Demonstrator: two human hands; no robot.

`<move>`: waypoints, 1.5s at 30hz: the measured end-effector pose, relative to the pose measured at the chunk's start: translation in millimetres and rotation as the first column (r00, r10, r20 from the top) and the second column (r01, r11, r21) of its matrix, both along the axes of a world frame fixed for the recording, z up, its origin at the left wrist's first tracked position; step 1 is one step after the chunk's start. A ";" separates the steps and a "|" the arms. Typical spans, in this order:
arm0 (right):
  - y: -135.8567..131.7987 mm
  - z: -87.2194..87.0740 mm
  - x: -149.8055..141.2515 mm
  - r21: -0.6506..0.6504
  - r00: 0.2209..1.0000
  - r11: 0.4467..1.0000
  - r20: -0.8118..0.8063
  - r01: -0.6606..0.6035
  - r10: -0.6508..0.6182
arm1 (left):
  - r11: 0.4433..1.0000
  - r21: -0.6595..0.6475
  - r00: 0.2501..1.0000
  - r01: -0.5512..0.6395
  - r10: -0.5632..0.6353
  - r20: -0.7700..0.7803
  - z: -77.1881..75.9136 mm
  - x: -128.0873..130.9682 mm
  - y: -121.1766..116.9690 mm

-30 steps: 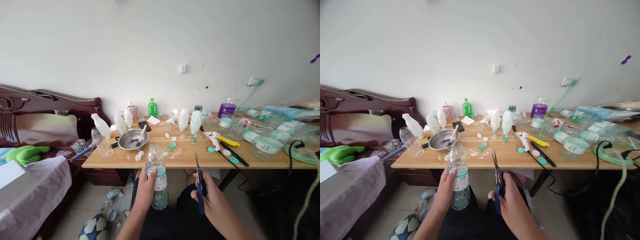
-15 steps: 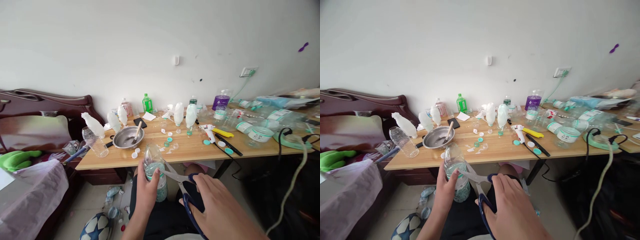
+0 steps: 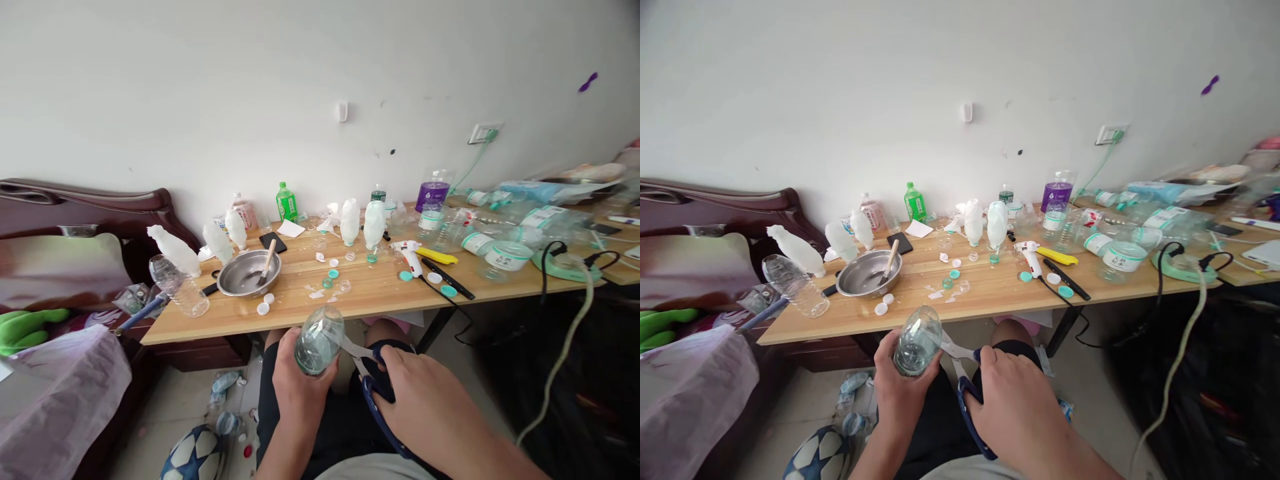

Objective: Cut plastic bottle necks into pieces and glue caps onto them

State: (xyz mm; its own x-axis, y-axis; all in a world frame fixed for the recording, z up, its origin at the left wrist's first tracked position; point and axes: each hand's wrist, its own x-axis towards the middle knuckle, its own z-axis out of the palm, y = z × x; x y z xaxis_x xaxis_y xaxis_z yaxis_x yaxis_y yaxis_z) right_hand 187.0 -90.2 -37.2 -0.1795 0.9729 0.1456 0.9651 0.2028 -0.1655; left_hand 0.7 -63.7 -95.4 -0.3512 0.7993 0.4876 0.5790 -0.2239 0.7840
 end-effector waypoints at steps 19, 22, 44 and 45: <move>14.7 -3.6 20.7 -0.083 0.983 0.980 0.017 -0.180 0.182 | 0.991 0.077 0.981 0.109 -0.094 -0.171 4.4 -1.7 -9.8; 10.8 -5.1 23.2 -0.065 0.983 0.981 -0.004 -0.182 0.182 | 0.977 0.106 0.970 0.185 -0.165 -0.176 -1.0 1.1 -12.8; 13.5 -25.0 50.7 -0.353 0.977 0.929 -0.208 -0.113 0.040 | 0.810 -0.236 0.843 0.537 -0.510 0.170 26.2 2.8 -15.9; 15.0 -25.8 52.3 -0.351 0.978 0.930 -0.204 -0.105 0.033 | 0.784 -0.249 0.822 0.569 -0.535 0.196 30.3 1.9 -13.2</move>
State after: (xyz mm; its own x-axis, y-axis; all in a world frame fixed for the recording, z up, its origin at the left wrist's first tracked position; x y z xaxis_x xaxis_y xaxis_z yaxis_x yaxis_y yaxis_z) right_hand 239.3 -75.2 -63.1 -0.2517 0.9524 -0.1722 0.8934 0.1602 -0.4197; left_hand 2.6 -77.0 -65.1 0.1562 0.9683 0.1949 0.3326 -0.2374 0.9127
